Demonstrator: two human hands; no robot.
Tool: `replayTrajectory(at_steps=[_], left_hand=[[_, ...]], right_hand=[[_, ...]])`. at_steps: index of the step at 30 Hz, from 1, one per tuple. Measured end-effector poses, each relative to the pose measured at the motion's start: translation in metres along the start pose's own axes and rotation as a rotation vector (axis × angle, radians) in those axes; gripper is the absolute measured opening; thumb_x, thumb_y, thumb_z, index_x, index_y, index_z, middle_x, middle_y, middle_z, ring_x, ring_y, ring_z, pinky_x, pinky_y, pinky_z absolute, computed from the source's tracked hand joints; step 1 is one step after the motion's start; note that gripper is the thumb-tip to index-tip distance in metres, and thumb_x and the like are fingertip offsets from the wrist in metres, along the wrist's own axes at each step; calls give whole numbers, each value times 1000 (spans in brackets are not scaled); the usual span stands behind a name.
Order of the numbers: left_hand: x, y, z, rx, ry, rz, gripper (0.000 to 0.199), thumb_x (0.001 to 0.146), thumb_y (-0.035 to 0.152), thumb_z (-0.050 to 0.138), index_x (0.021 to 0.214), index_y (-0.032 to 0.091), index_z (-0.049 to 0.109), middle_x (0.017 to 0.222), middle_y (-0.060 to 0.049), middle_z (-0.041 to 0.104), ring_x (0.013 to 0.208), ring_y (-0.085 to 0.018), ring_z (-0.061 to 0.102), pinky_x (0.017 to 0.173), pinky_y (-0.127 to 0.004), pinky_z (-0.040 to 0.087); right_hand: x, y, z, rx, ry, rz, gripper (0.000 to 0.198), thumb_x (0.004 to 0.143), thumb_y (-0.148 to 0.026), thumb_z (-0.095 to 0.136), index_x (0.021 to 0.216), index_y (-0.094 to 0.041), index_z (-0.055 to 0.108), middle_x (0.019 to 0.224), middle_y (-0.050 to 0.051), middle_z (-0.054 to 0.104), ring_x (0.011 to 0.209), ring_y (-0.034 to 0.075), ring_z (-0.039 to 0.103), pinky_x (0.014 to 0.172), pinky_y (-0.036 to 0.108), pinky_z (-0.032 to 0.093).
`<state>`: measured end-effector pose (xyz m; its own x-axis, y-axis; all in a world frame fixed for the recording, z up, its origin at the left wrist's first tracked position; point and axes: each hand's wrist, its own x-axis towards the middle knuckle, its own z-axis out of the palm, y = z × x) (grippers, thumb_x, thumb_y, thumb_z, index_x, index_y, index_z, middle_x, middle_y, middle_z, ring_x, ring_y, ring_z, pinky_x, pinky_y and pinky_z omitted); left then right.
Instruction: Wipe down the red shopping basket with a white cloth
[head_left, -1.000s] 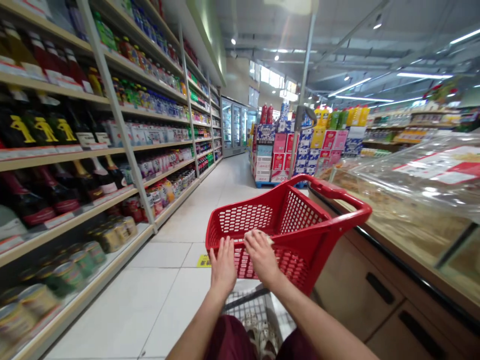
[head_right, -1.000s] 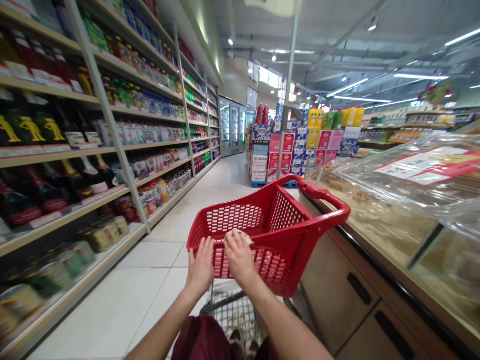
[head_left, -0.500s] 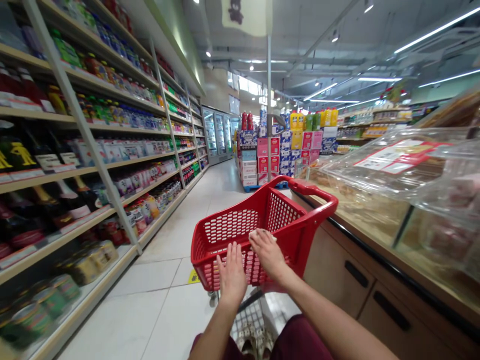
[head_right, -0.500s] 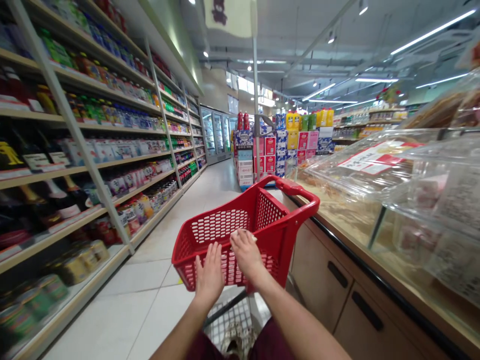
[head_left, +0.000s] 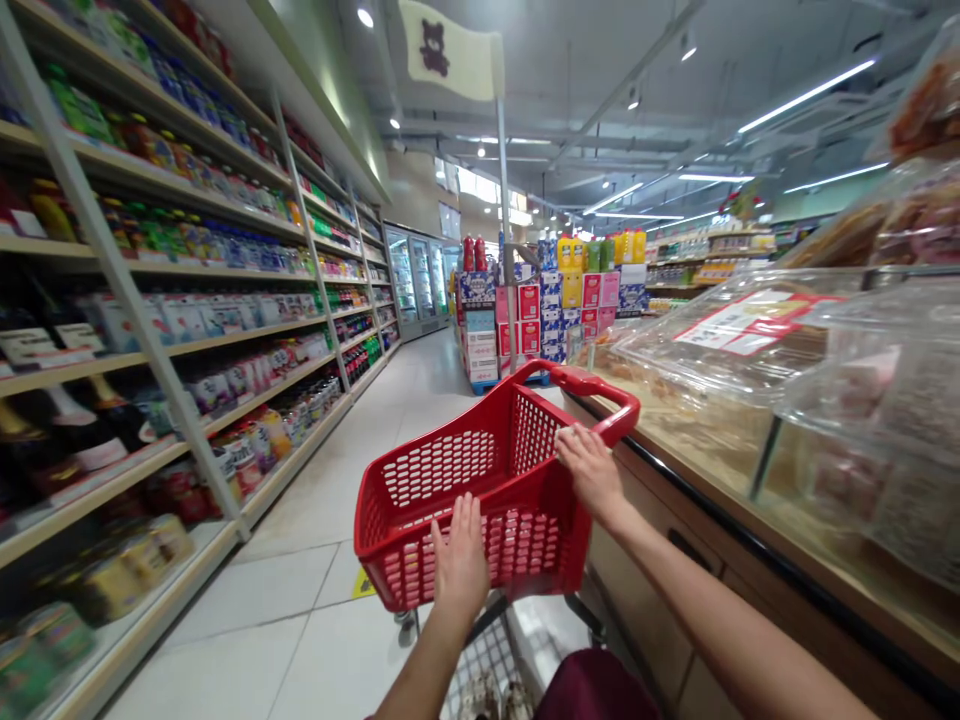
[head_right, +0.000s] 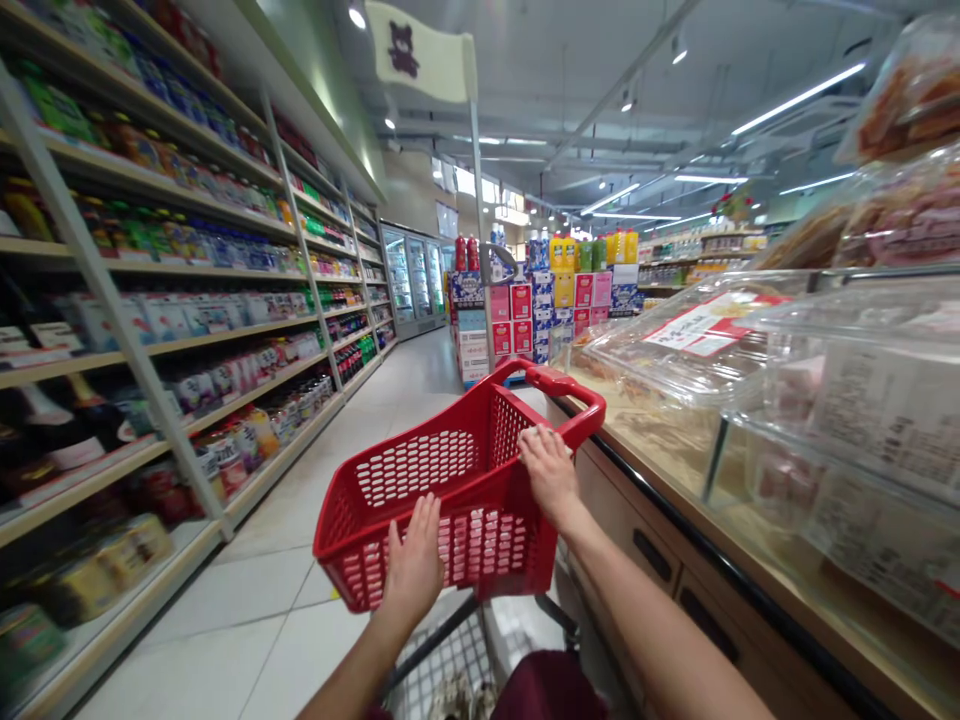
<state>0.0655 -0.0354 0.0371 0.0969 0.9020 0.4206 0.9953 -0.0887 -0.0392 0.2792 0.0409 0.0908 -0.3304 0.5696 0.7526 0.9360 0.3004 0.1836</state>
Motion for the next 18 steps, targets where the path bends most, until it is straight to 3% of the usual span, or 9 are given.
replayTrajectory(at_steps=[3,6,8,13,18], left_hand=[[1,2,1,-69,20,-17,68,64,3,34,131,9,28,139,-11,29,129,-22,22,102,-54,17],[3,5,-2,-142,-2,-51,69,62,3,35,130,8,28,138,-13,30,128,-22,23,103,-54,15],[5,6,-4,-175,-30,-67,70,60,1,35,130,8,28,138,-14,30,129,-22,23,103,-54,15],[2,0,-7,-210,-37,-82,67,62,1,34,129,7,29,138,-13,31,129,-21,22,104,-53,14],[-1,-9,-6,-217,-12,-93,65,63,1,34,128,8,31,136,-13,34,129,-21,23,104,-53,14]], right_hand=[[-1,24,-2,-27,13,85,36,81,-9,39,110,-15,58,119,8,55,118,26,38,96,42,31],[-6,23,1,28,8,-92,38,81,-6,37,110,-18,58,120,3,54,119,22,38,98,40,32],[-4,29,2,61,16,-137,40,80,-5,36,112,-18,57,122,2,53,121,21,35,100,39,31],[-5,61,3,114,177,166,44,78,-3,34,117,-11,52,125,9,49,128,22,23,102,43,30],[-68,18,24,282,218,38,44,82,-4,31,120,-17,49,125,6,49,128,18,25,98,39,37]])
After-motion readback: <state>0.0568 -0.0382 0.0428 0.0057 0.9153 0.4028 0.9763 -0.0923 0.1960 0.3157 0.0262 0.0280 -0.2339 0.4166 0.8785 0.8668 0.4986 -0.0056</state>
